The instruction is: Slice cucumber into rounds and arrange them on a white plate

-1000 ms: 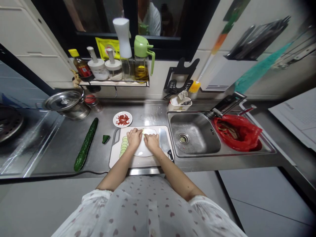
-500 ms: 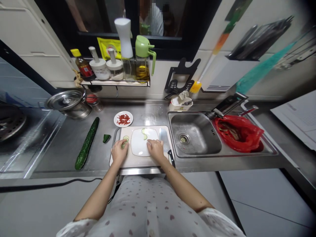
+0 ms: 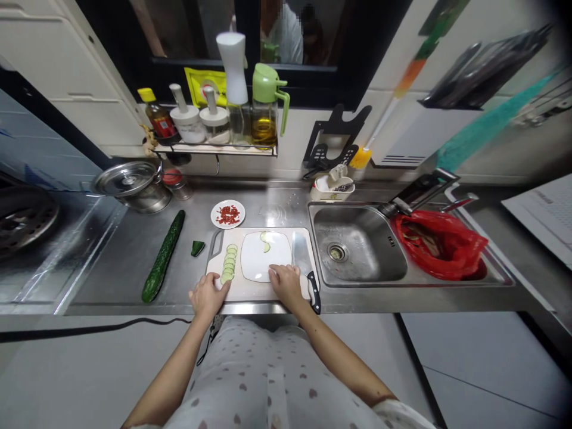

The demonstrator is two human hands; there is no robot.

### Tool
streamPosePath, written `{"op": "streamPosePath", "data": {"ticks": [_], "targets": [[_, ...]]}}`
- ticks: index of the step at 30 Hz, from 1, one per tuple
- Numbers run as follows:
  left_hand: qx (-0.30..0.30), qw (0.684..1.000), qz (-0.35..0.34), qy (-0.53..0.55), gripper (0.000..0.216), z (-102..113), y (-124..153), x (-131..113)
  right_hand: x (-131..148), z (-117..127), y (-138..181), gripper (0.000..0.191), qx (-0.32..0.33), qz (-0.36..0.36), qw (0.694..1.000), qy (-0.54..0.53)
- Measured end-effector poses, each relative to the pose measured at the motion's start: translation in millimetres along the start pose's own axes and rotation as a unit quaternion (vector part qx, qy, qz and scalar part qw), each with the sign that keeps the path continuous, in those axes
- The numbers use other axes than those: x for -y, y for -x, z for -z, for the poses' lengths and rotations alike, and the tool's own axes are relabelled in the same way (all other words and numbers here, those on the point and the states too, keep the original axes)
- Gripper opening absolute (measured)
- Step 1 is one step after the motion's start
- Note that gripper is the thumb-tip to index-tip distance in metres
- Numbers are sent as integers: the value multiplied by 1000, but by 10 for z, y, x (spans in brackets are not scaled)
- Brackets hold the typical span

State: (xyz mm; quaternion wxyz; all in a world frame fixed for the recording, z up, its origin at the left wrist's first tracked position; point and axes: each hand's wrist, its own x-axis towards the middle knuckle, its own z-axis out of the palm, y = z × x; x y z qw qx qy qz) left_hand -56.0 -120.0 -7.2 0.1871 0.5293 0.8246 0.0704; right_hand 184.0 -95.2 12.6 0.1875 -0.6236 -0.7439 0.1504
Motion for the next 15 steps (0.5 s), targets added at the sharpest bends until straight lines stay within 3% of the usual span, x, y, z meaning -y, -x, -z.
{"op": "streamPosePath", "data": {"ticks": [10,13,15], "targets": [[-43,997,-23,67,21,-54,51,-3,46,24,-5,30,26,-18,999,-5],[-51,985,-14,162,19,-61,42,-4,63,47,6,30,22,-22,999,-16],[-41,961,-6,273,23,-44,20,-41,79,63,0,30,18,-23,999,-33]]}}
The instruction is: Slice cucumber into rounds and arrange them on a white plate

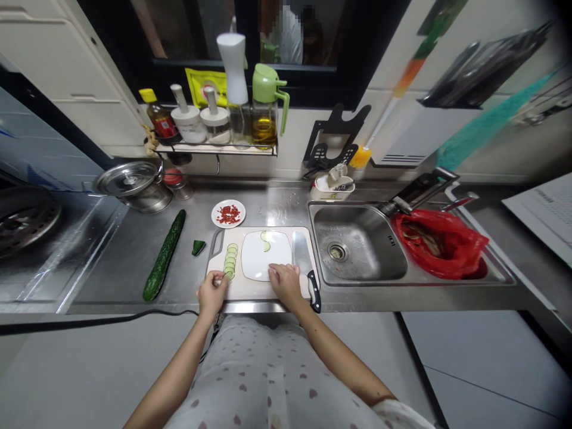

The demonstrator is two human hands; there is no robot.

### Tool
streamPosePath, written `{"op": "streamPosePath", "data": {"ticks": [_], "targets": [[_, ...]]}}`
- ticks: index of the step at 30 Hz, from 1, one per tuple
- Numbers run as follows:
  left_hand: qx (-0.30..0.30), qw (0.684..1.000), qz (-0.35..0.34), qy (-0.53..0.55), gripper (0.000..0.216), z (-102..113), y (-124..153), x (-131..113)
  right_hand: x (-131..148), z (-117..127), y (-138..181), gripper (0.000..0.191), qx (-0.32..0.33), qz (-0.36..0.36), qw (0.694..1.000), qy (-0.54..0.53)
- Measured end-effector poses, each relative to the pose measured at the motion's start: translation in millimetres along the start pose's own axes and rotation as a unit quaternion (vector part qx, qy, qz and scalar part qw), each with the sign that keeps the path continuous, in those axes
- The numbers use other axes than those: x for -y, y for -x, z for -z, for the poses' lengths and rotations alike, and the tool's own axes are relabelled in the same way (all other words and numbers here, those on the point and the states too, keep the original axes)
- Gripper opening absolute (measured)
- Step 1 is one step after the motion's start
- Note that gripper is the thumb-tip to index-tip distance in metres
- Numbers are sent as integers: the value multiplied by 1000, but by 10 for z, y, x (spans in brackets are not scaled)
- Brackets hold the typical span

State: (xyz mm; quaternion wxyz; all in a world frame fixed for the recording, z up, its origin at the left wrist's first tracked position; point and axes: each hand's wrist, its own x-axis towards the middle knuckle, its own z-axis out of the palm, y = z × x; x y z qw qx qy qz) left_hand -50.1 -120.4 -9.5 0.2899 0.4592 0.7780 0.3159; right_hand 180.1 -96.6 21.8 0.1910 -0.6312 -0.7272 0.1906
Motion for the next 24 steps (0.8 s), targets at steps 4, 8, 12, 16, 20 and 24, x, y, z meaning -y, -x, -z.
{"op": "streamPosePath", "data": {"ticks": [4,8,12,16,20,24], "targets": [[51,970,10,236,34,-4,-57,-241,66,53,-83,28,-15,8,996,-83],[126,931,28,341,38,21,-77,-611,189,174,-235,23,-42,31,980,-192],[166,919,19,358,37,43,-69,-902,328,334,-345,21,-16,47,966,-254],[187,912,8,365,35,22,-45,-1061,394,387,-388,19,5,31,951,-308],[199,912,3,358,34,-13,-12,-1135,380,330,-422,16,41,-22,904,-425],[216,913,-3,346,35,-25,-1,-1151,365,339,-450,16,79,-74,847,-520]]}}
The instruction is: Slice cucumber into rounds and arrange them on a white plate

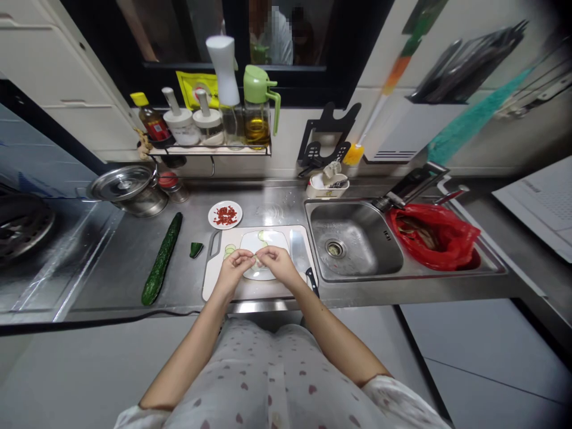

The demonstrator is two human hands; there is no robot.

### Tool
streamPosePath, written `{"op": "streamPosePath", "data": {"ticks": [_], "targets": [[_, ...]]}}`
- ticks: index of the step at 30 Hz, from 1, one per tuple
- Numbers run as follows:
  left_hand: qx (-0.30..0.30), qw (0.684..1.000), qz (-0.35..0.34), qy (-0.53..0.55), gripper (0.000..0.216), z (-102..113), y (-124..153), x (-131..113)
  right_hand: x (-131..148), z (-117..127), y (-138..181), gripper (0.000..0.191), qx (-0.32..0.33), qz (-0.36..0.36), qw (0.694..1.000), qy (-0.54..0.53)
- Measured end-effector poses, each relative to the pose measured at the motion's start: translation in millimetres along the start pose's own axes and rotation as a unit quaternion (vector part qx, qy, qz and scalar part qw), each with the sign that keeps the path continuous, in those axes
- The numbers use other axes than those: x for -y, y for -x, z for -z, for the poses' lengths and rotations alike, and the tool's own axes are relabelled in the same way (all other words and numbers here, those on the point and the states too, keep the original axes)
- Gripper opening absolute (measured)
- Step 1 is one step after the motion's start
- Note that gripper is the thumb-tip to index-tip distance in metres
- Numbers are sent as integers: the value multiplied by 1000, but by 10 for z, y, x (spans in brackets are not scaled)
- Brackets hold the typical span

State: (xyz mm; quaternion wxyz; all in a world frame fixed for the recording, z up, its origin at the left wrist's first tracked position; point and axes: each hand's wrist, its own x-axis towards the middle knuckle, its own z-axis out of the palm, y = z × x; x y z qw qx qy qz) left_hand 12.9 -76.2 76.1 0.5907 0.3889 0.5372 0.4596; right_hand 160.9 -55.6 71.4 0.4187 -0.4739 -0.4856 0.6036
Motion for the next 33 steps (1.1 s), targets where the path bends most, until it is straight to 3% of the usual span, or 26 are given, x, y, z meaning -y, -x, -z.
{"op": "streamPosePath", "data": {"ticks": [5,11,16,19,24,33], "targets": [[-16,1000,-8,-21,42,21,5,15,87,46,8,17,-20,-42,998,-31],[69,984,161,30,62,-17,75,17,119,100,28,17,-21,-15,1000,-16],[106,945,252,181,46,-89,89,-10,136,123,58,15,2,15,1000,10],[96,933,253,236,40,-100,67,-27,141,140,66,14,15,22,999,24],[65,945,227,228,56,-78,22,-37,136,185,66,12,13,21,998,54],[98,961,197,168,63,-82,3,-58,158,208,77,12,34,-13,999,35]]}}
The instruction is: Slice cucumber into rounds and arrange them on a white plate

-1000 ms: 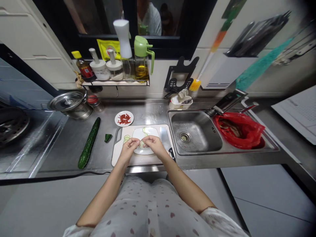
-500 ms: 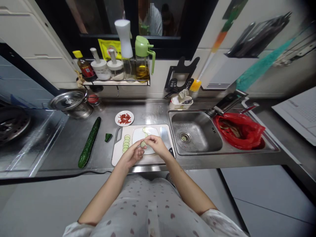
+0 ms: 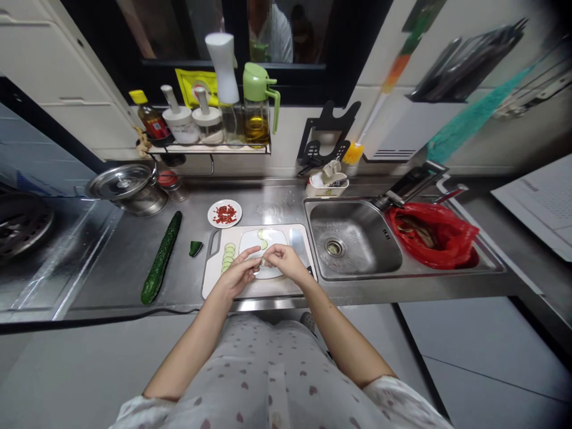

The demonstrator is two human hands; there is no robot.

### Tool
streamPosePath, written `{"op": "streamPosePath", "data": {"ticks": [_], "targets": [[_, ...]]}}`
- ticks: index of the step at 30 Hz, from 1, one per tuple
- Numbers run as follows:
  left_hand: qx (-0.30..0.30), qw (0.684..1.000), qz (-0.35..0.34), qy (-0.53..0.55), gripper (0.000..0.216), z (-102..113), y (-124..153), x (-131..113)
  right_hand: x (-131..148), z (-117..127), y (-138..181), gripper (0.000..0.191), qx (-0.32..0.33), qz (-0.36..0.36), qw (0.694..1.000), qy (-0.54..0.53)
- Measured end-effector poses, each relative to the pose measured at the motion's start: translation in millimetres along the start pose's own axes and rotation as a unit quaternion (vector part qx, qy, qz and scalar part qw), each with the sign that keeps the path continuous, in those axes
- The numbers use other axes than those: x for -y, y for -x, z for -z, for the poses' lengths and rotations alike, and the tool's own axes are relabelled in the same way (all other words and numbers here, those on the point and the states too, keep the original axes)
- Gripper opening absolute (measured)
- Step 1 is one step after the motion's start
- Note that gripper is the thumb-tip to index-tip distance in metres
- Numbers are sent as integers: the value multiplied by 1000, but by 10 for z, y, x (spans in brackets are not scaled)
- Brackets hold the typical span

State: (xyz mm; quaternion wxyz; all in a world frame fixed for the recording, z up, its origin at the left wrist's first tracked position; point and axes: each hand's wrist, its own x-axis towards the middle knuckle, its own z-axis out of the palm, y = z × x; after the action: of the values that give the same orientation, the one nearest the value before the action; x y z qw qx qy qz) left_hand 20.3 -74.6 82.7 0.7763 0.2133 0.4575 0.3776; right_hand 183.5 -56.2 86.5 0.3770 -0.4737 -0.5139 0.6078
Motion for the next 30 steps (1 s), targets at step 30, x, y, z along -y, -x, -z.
{"op": "streamPosePath", "data": {"ticks": [30], "targets": [[-117,846,-251,-455,40,151,-367,169,-292,166,-231,16,-36,-47,989,132]]}}
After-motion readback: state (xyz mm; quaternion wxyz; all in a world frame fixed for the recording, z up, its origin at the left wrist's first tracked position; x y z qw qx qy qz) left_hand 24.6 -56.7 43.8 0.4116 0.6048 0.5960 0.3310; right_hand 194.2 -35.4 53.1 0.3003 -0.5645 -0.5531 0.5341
